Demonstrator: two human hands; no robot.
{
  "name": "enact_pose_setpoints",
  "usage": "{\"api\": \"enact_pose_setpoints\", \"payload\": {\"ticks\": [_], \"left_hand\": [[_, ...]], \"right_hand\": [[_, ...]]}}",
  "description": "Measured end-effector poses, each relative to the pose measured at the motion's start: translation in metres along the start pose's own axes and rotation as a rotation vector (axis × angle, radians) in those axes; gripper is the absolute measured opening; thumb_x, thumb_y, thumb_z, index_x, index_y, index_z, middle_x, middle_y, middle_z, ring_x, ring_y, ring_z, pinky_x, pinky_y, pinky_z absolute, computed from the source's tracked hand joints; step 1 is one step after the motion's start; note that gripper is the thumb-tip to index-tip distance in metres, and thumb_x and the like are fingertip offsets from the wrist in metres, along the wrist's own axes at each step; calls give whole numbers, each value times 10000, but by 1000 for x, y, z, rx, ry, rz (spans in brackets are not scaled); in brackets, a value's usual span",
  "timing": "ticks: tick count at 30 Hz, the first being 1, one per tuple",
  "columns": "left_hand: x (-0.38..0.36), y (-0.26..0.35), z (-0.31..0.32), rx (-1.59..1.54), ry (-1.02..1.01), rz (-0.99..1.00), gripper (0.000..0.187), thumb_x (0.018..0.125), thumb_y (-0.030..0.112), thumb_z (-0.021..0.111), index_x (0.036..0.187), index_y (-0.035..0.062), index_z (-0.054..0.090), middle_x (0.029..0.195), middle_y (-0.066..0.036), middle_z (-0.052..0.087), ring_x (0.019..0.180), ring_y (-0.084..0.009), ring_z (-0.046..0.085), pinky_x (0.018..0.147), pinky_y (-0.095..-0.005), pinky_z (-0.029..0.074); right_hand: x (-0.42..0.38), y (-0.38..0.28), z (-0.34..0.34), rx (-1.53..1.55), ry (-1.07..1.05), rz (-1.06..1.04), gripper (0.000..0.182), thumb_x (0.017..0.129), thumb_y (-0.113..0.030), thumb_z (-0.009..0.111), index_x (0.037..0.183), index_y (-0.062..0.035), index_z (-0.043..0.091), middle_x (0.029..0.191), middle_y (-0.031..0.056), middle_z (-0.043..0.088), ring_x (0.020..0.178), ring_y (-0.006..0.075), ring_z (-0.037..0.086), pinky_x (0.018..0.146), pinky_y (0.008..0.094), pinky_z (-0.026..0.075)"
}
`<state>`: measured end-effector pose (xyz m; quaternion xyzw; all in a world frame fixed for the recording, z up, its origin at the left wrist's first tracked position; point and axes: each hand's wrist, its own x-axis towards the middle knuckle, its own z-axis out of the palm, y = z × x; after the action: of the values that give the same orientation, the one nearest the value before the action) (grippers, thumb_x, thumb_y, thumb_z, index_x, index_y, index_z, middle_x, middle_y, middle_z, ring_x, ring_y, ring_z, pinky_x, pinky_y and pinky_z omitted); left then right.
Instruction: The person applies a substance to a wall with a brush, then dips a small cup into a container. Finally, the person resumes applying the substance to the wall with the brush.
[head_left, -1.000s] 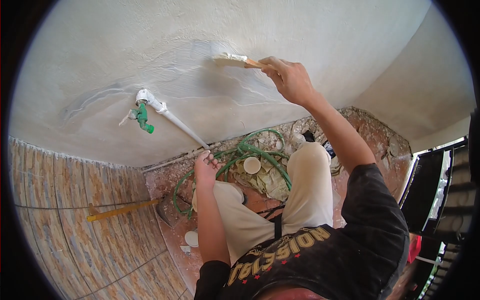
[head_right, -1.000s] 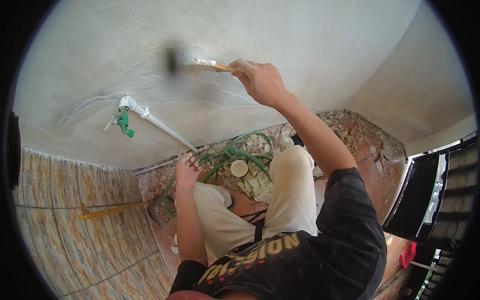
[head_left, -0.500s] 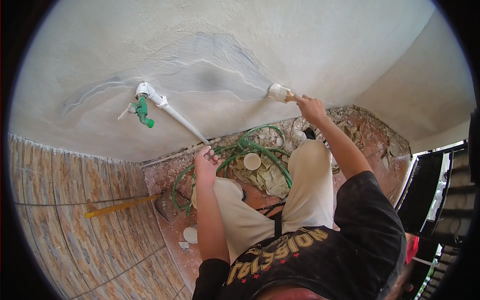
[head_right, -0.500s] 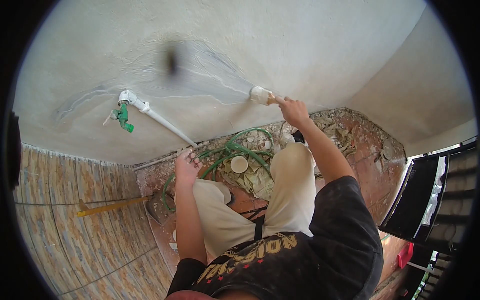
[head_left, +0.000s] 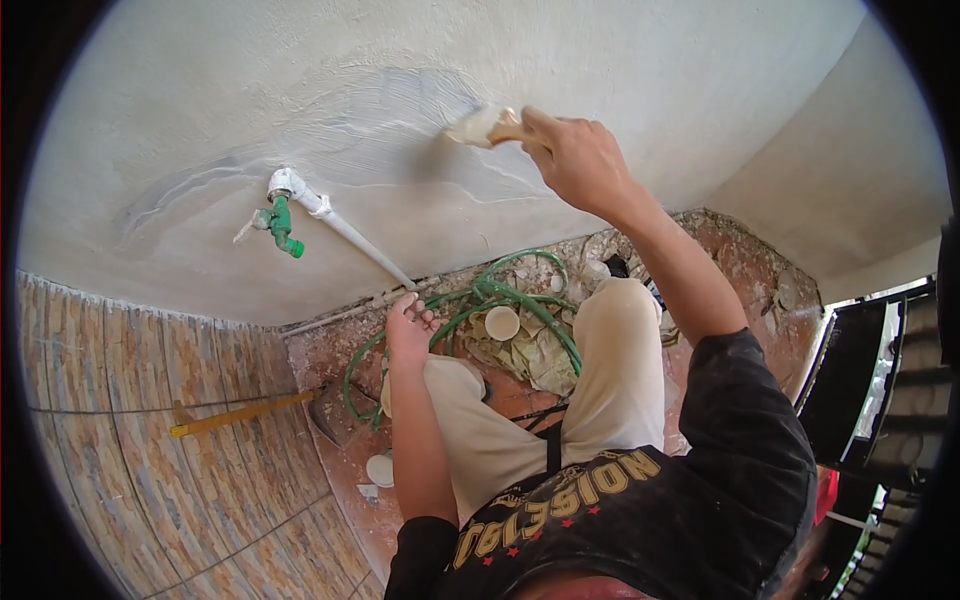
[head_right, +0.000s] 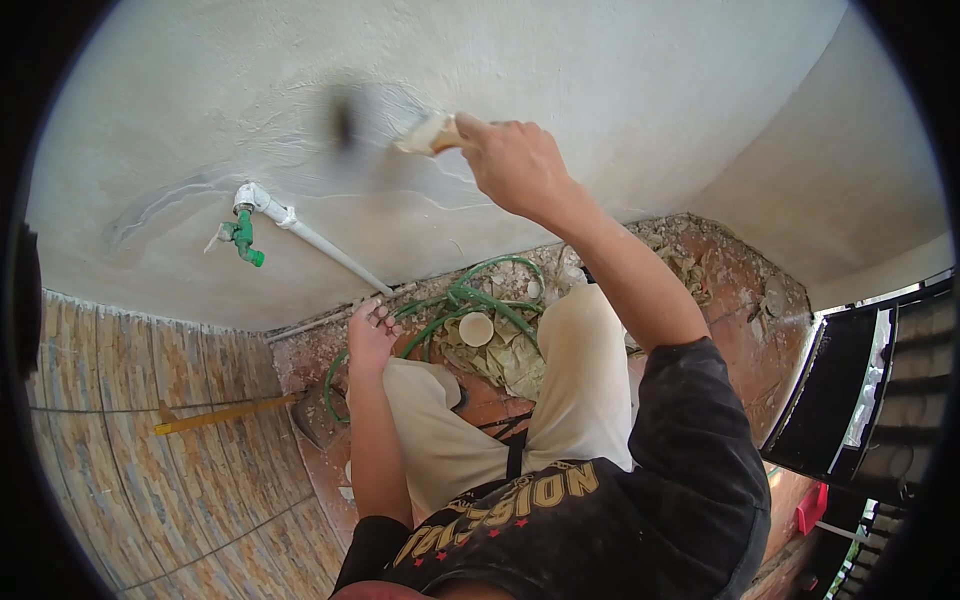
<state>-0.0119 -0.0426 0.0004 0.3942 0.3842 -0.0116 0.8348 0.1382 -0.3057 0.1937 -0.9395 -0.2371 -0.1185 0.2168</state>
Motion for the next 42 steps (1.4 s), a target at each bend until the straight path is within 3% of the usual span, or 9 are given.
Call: {"api": "enact_pose_setpoints", "payload": {"ticks": [2,9,12,14,23,25,32,38,42], "left_hand": [[1,0,-2,-2,-21,-7,142,832,203,544,918,98,505,764,10,449,653,-142,434,601,-317,386],[-4,1,2,8,-12,4,136,826,196,549,906,100,497,767,7,451,655,-143,432,602,-314,388],[-3,3,2,-2,-2,3,139,822,198,555,901,101,493,763,8,449,651,-141,433,603,-313,392],[-2,2,1,4,-9,0,145,822,203,556,905,102,494,760,10,448,650,-139,437,605,-314,395],[-7,3,7,-23,-7,11,103,828,181,545,879,105,499,738,6,433,652,-142,416,592,-296,379],[-5,3,4,-22,-21,10,116,830,188,543,892,101,502,748,10,440,650,-140,429,592,-304,389],[-6,2,3,-29,-24,29,112,837,191,534,892,99,499,747,13,444,643,-141,438,582,-307,395],[-7,4,5,-42,-32,6,121,834,198,543,888,101,494,757,11,449,641,-142,435,582,-314,394],[-8,4,6,-43,-21,5,119,832,200,547,877,104,493,756,10,449,641,-142,434,584,-314,396]], "right_hand": [[2,-11,-7,45,177,-192,125,857,-182,559,918,-84,512,730,124,597,631,336,581,541,439,432],[1,40,51,0,360,-249,109,870,-162,552,963,-104,546,766,75,555,596,279,579,470,376,434],[-18,87,87,-70,293,-223,118,876,-157,540,984,-114,558,807,64,560,597,281,581,492,388,456],[-42,120,109,-158,169,-173,189,877,-128,496,1055,-190,518,804,40,557,653,252,605,512,374,479],[-109,192,126,-299,-245,134,167,866,-165,522,1027,-129,499,865,115,598,733,354,602,608,472,466],[-92,182,124,-303,-354,185,162,838,-150,532,992,-115,496,862,151,626,768,370,608,654,484,466],[9,56,36,-209,-264,71,114,793,-100,499,881,-76,569,831,162,644,819,345,624,677,446,486],[27,-27,-39,-74,13,-104,158,844,-215,558,910,-72,555,695,136,621,658,333,598,580,425,438],[25,-32,-25,61,160,-226,145,845,-228,575,924,-106,572,701,114,612,642,312,603,546,421,449]]}}
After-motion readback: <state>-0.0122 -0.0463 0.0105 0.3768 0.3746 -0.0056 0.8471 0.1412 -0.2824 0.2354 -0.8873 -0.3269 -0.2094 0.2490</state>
